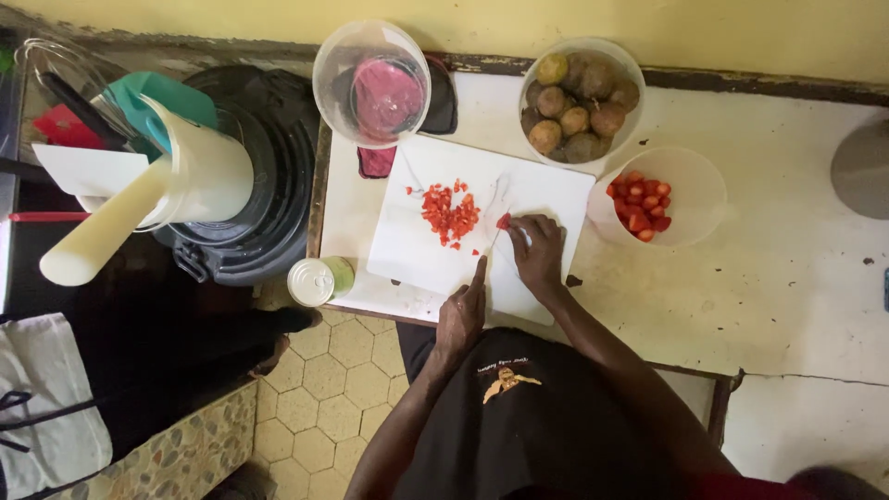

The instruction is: Chopping strawberries into small pieces on a cutting board using a knife

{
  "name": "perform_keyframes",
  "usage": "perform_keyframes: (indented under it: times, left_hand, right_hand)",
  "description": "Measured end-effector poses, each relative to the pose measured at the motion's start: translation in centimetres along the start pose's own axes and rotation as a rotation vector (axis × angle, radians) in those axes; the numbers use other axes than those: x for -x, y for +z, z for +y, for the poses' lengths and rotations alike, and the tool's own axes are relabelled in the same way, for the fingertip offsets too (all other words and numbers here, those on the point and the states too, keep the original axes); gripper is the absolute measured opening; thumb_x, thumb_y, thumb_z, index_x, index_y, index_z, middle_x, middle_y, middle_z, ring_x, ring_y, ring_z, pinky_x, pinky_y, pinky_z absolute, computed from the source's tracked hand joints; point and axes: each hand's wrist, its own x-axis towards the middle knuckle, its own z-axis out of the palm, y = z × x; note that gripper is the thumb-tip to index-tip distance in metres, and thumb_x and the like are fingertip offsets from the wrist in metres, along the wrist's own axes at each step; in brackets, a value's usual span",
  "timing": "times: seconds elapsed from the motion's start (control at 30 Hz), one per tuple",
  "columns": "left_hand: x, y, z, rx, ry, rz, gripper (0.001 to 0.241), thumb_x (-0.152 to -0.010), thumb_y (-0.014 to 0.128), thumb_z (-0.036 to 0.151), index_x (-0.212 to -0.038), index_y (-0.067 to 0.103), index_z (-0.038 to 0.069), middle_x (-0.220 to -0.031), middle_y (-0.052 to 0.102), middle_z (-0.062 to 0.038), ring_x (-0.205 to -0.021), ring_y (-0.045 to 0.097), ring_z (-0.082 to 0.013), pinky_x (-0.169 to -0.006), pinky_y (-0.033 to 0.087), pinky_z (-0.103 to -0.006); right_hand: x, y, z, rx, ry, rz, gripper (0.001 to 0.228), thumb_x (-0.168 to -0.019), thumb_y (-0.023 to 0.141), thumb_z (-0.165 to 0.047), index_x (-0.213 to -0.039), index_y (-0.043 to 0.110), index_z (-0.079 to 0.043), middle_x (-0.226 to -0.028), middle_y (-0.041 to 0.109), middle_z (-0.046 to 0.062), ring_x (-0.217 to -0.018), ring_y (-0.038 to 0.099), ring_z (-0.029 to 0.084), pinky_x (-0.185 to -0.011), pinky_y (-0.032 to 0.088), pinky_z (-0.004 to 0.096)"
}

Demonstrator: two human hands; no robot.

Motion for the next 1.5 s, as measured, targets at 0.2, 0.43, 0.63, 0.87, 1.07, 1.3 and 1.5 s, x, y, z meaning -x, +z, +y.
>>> perform_keyframes:
  times: [0.2, 0.43, 0.63, 0.87, 1.07, 1.3, 1.5]
  left_hand:
    - [-0.4, 0.7, -0.3, 0.003, 0.001, -0.005, 0.063, -0.120, 0.052, 0.026, -0.181, 0.041, 0.041, -0.098, 0.081, -0.027, -0.094, 0.082, -0.0557, -0.082, 0.068, -0.0694]
    - [-0.6, 0.9, -0.6, -0.011, 0.014, -0.016, 0.066, -0.120, 0.050, 0.024, -0.183, 0.037, 0.039, -0.096, 0.081, -0.028, -0.094, 0.083, -0.0547, -0.081, 0.068, -0.0669]
    - [-1.4, 1.3, -1.1, 0.010, 0.032, -0.039, 0.065, -0.121, 0.051, 0.022, -0.183, 0.038, 0.034, -0.095, 0.082, -0.031, -0.093, 0.084, -0.0547, -0.080, 0.068, -0.0674]
    - [0.0, -1.0, 0.2, 0.161, 0.066, 0.084, 0.055, -0.121, 0.050, 0.028, -0.175, 0.053, 0.021, -0.084, 0.081, -0.019, -0.081, 0.082, -0.0407, -0.071, 0.065, -0.0547]
    - [1.9, -1.9, -0.1, 0.245, 0.026, 0.185, 0.057, -0.122, 0.048, 0.025, -0.176, 0.051, 0.009, -0.076, 0.079, -0.014, -0.073, 0.079, -0.0350, -0.067, 0.063, -0.0518]
    - [1.1, -2.7, 1.1, 0.203, -0.003, 0.083, 0.063, -0.121, 0.049, 0.018, -0.183, 0.040, 0.019, -0.091, 0.082, -0.030, -0.084, 0.083, -0.0487, -0.072, 0.061, -0.0620]
    - [0.8, -2.3, 0.7, 0.167, 0.009, 0.070, 0.063, -0.120, 0.048, 0.019, -0.182, 0.040, 0.021, -0.097, 0.082, -0.035, -0.092, 0.082, -0.0572, -0.076, 0.062, -0.0684]
  right_hand:
    - [0.0, 0.2, 0.1, -0.011, 0.014, 0.000, 0.010, -0.115, 0.079, -0.028, -0.124, 0.082, -0.026, -0.115, 0.073, -0.004, -0.104, 0.074, 0.025, -0.093, 0.049, 0.045]
    - [0.2, 0.5, 0.6, 0.052, 0.002, -0.015, 0.009, -0.115, 0.078, -0.032, -0.121, 0.083, -0.029, -0.116, 0.073, -0.007, -0.108, 0.074, 0.023, -0.095, 0.049, 0.044]
    - [-0.3, 0.2, 0.1, 0.040, 0.002, -0.024, 0.009, -0.115, 0.078, -0.032, -0.121, 0.082, -0.026, -0.115, 0.073, -0.001, -0.107, 0.074, 0.029, -0.094, 0.049, 0.049]
    - [0.0, 0.6, 0.9, 0.084, -0.004, -0.063, 0.026, -0.119, 0.066, -0.023, -0.143, 0.077, -0.023, -0.136, 0.067, 0.002, -0.109, 0.071, 0.031, -0.094, 0.052, 0.047]
    - [-0.9, 0.9, 1.3, 0.200, -0.126, -0.244, 0.028, -0.117, 0.067, -0.020, -0.143, 0.079, -0.023, -0.140, 0.065, 0.005, -0.112, 0.071, 0.037, -0.091, 0.055, 0.051]
    - [-0.3, 3.6, 1.5, 0.176, -0.143, -0.096, 0.027, -0.115, 0.076, -0.043, -0.134, 0.081, -0.024, -0.118, 0.066, -0.002, -0.105, 0.073, 0.025, -0.090, 0.055, 0.042]
    - [0.8, 3.5, 1.6, 0.124, -0.148, -0.049, 0.031, -0.115, 0.076, -0.040, -0.140, 0.080, -0.021, -0.116, 0.066, 0.001, -0.103, 0.072, 0.028, -0.090, 0.055, 0.043]
